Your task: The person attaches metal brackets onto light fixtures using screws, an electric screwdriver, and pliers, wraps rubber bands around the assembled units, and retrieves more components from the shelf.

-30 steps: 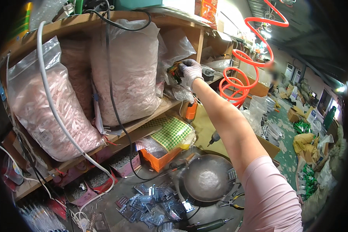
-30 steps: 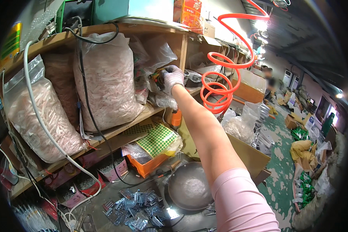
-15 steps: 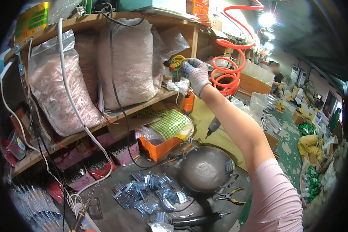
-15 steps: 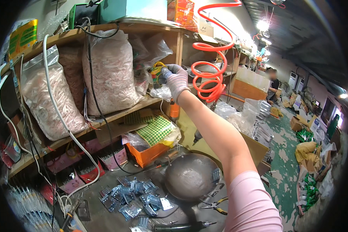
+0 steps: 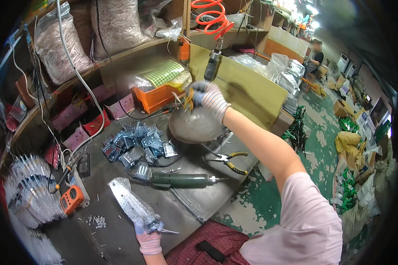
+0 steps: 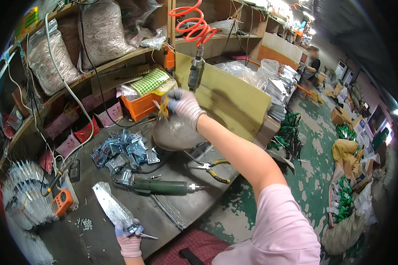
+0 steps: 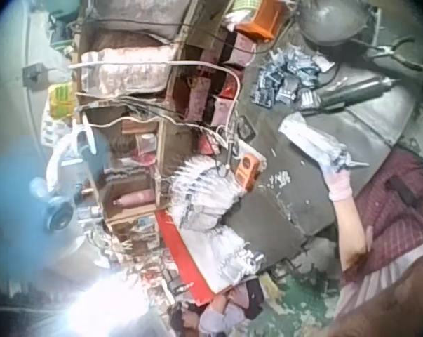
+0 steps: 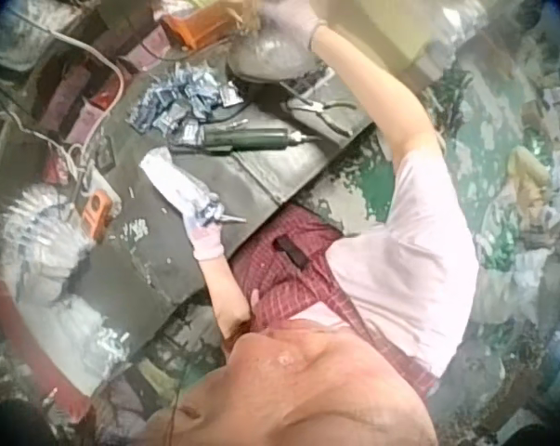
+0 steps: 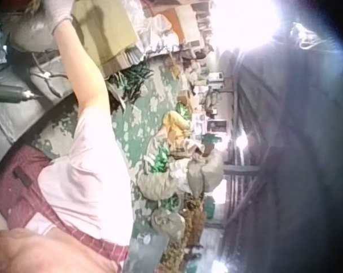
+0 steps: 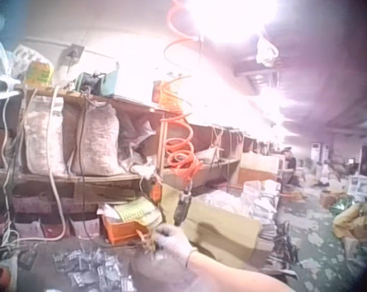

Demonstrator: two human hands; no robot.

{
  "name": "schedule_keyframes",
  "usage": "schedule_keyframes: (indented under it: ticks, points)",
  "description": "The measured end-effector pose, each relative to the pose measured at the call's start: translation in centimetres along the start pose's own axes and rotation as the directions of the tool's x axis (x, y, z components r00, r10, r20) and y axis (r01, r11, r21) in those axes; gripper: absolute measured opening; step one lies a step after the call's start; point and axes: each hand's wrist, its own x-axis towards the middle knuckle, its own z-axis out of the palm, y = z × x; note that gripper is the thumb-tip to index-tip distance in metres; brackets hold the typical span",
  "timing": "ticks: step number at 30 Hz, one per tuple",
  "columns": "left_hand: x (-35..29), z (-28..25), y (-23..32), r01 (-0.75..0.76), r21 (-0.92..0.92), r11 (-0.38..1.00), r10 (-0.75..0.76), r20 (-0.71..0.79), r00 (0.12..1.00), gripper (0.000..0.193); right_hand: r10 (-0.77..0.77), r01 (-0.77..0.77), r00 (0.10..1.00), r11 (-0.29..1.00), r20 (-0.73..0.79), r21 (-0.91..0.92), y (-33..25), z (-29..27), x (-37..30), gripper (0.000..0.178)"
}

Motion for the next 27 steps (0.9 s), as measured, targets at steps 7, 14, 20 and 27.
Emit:
schedule_keyframes:
  ticks: [7,14,20,27]
  points:
    - [-0.6,0.1,0.0,0.028,-0.102,0.994,-0.025,0.022,0.999,0.037,0.049,-0.044,0.999,0.848,-0.005,-0.528,3.7,-3.4,-2.6,0.02]
    - [-1.1,0.0,0.7,0.032,-0.102,0.994,-0.03,0.019,0.999,0.038,0.072,-0.12,0.992,0.812,-0.106,-0.572,2.4,-4.2,-1.3,0.018]
    - [-0.5,-0.2,0.4,0.018,-0.087,0.996,-0.018,-0.001,1.0,0.043,0.019,-0.071,0.993,0.887,-0.117,-0.457,1.5,-3.4,-1.3,0.018]
    - [-0.5,0.1,0.4,0.019,-0.08,0.997,-0.019,-0.003,1.0,0.045,0.089,-0.108,0.989,0.979,-0.115,-0.171,-1.2,-1.5,-4.0,0.02]
